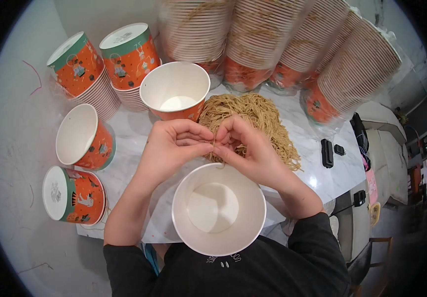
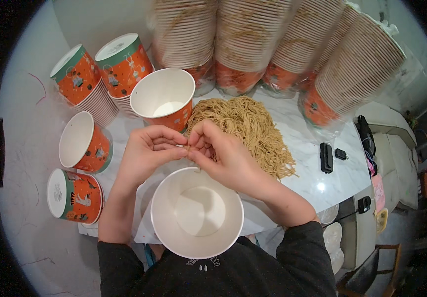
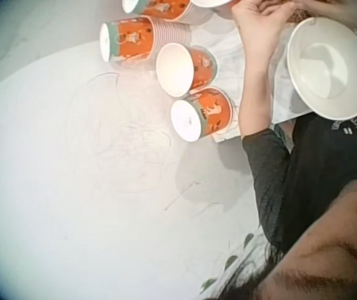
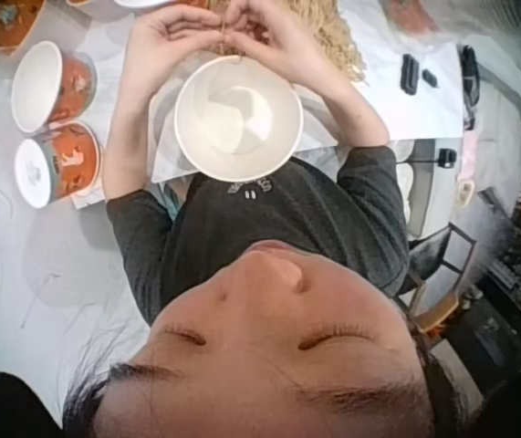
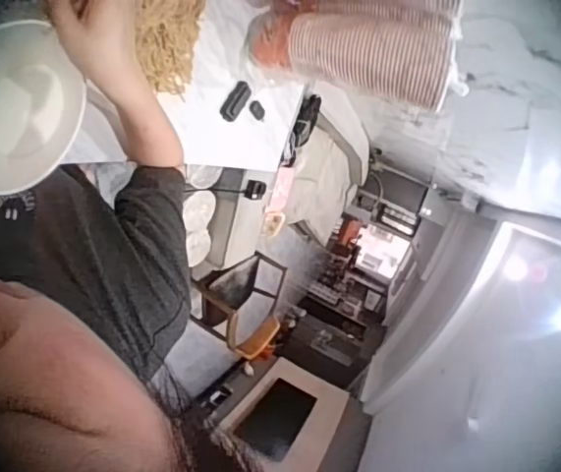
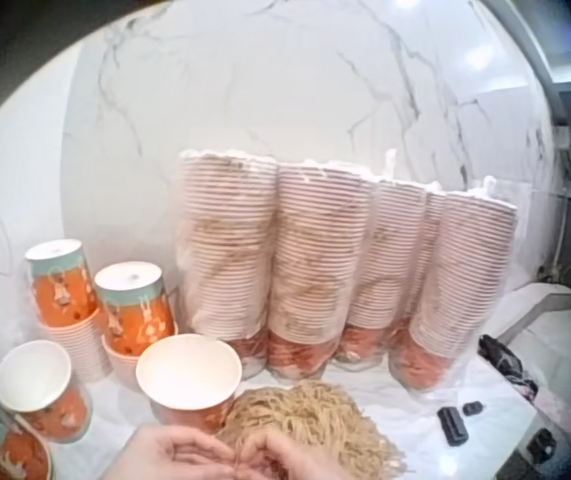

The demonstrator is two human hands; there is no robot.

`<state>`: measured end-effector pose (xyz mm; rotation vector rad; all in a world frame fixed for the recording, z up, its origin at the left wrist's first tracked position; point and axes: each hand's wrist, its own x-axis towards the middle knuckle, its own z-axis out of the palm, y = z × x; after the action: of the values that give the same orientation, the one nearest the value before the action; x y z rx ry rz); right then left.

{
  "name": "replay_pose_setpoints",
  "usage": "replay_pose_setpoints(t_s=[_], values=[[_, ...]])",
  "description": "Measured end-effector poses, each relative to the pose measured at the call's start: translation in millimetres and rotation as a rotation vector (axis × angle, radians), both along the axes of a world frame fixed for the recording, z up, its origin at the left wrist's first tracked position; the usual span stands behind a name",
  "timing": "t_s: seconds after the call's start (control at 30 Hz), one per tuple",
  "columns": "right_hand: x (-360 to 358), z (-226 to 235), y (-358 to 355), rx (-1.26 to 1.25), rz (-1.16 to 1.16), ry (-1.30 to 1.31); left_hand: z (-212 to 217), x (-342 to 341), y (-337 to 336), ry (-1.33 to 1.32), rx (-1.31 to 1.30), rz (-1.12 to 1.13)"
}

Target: Unpack stacks of paper cups and tie rubber bands at a workspace.

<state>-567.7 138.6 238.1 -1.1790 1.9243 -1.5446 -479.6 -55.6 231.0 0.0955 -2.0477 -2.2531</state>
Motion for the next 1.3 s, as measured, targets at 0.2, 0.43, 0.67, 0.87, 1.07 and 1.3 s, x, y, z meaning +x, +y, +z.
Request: replay_pose_setpoints(t_s=[0.2, 0.43, 0.67, 0.87, 1.07, 1.3], values=[[0.8, 14.3, 9.7, 0.120, 0.042, 0.098, -6.7, 0.0, 0.1, 0.034, -0.014, 0.052], [11.6, 20.1, 8.1, 0.149, -0.098, 0.164, 1.0, 6.3, 10.5, 0.003, 0.144, 0.014], [11.9, 10.2, 6.5, 0.081, -0.207, 0.332, 19.7, 24.6, 21.0, -0.033, 0.214, -0.103], [8.9, 5.9, 4.5, 0.077, -0.212, 0.173, 28.9, 37.0, 31.4, -0.038, 0.266, -0.056], [5.2, 7.5, 4.3, 0.031, -0.135, 0.156, 17.5, 18.0, 14.0, -0.037, 0.141, -0.120], [5.9, 18.2, 9.8, 0.054, 0.018, 0.272, -3.0, 3.7, -0.3, -0.089, -0.012, -0.238]])
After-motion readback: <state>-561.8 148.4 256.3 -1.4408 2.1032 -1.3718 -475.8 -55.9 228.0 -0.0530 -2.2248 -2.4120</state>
